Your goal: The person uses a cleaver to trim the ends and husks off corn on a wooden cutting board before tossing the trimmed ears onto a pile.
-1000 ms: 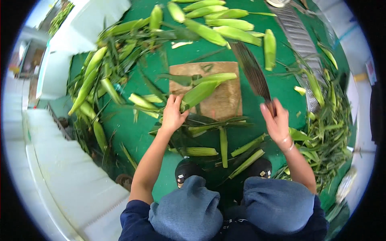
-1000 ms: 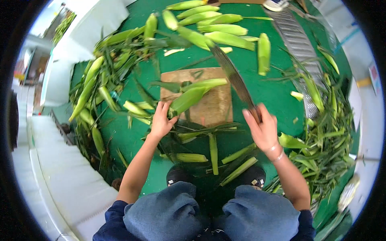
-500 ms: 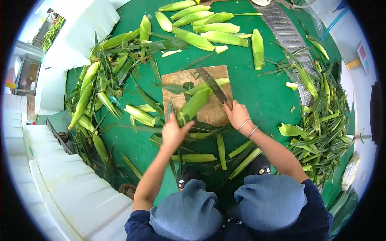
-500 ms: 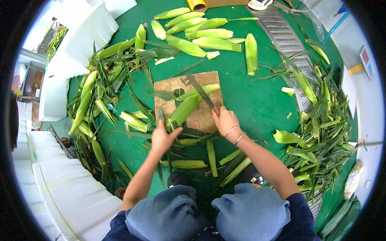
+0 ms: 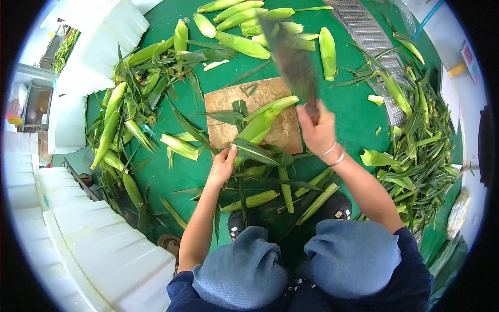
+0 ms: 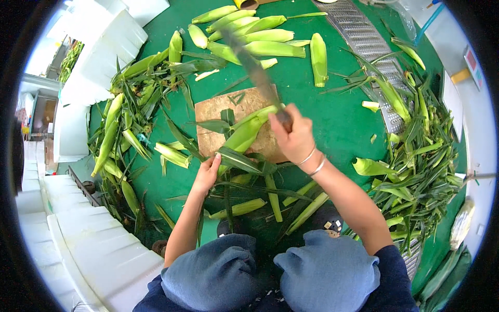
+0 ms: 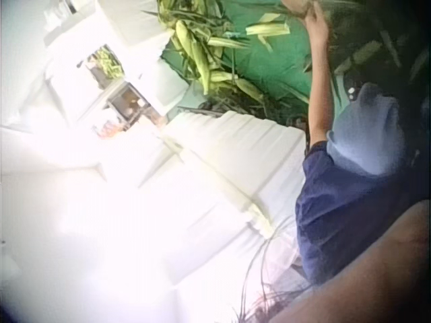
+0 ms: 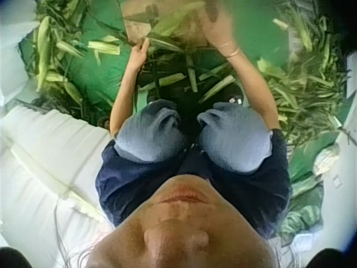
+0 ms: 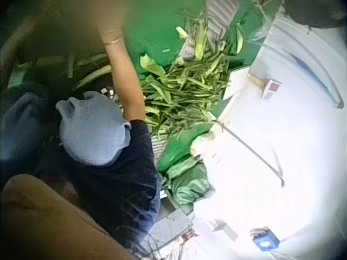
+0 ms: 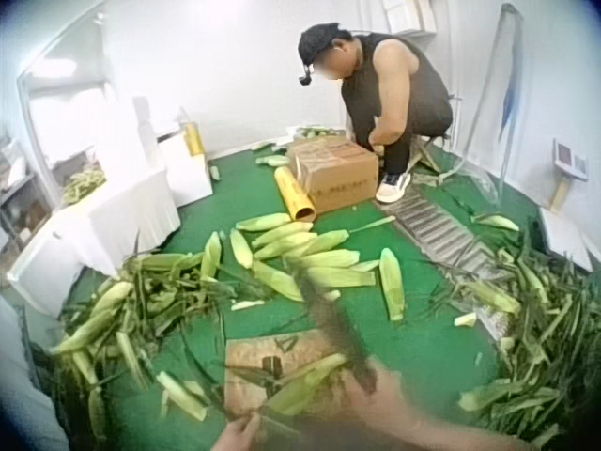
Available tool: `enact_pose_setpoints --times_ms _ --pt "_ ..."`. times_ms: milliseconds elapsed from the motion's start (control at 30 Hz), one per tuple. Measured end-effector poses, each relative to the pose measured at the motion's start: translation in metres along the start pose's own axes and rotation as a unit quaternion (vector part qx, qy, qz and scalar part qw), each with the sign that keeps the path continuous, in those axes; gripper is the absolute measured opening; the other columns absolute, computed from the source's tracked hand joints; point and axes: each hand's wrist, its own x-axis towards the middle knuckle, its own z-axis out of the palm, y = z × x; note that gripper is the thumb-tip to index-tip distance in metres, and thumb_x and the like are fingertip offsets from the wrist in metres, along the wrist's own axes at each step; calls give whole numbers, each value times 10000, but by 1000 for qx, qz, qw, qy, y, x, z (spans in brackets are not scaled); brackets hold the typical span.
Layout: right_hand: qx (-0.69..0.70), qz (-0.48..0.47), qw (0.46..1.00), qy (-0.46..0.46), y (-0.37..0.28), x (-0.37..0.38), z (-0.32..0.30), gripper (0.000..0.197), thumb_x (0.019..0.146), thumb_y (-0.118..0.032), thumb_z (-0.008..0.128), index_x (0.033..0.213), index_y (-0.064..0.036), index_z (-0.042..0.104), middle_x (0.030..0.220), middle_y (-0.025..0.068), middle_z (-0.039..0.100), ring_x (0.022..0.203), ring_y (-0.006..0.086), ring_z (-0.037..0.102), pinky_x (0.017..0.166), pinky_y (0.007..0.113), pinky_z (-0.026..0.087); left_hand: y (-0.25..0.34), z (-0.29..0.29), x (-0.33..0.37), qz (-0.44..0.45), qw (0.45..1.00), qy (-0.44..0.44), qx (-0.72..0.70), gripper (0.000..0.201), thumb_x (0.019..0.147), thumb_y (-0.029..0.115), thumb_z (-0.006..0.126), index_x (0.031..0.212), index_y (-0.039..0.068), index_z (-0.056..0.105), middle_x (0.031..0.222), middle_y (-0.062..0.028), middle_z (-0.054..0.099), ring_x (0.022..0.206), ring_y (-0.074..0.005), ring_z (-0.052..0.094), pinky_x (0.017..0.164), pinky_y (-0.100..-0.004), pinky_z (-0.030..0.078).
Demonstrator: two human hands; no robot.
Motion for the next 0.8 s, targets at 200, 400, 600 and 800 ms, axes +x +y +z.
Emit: enact_pose_setpoints --times_ms 200,400,600,800 --pt "-278 136 922 -233 69 -41 14 374 900 -352 511 821 7 583 748 260 618 749 419 615 674 505 492 28 -16 -25 30 999 18 2 457 909 385 562 961 -67 603 786 -100 621 729 -121 503 662 -284 429" --pt "-400 143 905 -12 112 -63 -131 358 909 -324 486 1029 -18 630 957 236 626 847 388 622 707 441 504 10 -22 -76 -257 891 82 -365 429 798 429 689 1052 95 598 852 -12 604 748 -116 527 584 -238 374" --pt "-442 225 860 122 94 -185 -266 226 919 -199 535 830 1 478 660 210 461 564 368 418 537 419 377 37 101 -25 -150 751 -211 -608 578 901 555 431 1284 123 438 1227 -97 528 1175 -261 433 977 -474 355" --pt "-329 310 874 177 56 -199 -240 310 892 -190 579 711 -18 395 583 102 317 529 167 311 479 344 310 99 122 32 462 837 30 290 382 778 312 669 1010 38 540 945 -161 549 915 -296 541 731 -408 457"
